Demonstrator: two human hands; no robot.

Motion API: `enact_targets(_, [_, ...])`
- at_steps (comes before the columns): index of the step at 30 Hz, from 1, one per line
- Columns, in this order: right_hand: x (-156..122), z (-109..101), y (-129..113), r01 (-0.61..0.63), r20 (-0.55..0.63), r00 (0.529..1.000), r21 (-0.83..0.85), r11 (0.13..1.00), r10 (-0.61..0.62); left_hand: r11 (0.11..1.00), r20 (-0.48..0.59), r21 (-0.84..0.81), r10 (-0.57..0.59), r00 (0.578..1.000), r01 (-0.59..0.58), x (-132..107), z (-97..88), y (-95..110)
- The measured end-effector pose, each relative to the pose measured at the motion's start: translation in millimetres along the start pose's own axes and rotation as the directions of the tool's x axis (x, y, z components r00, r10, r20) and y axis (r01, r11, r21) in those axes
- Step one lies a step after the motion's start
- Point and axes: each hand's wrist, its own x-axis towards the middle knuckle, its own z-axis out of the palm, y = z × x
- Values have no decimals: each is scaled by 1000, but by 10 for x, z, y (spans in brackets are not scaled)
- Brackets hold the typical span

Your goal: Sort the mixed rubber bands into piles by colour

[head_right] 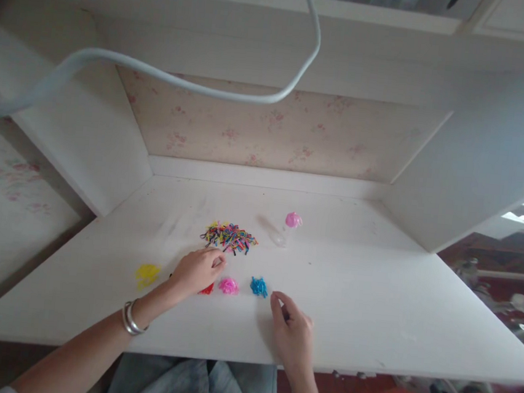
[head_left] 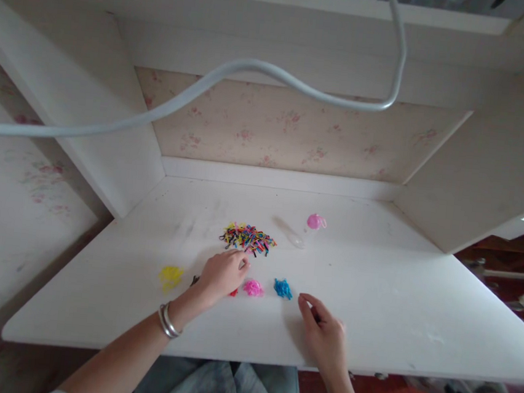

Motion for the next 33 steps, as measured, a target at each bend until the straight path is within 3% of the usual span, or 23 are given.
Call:
enact_targets(4, [7,-33,10,21,34,999,41,999,-22,997,-11,74,-37,999,38,210,148,17])
enact_targets(9, [22,-53,11,-5,37,999,84,996,2,985,-20,151,-77,997,79,302,234,0])
enact_targets(19, [19,-46,21,16,28,999,105,994,-19,974,-26,207,-91,995,95,296,143,-64])
enact_targets(27, [35,-43,13,16,36,999,78,997,-19,983,-100,167,-64,993,80,12,-106,-52])
enact_targets(33, [36,-32,5,-3,33,999,73,997,1,994,-124,96,62,990,-50,-408,-55,200])
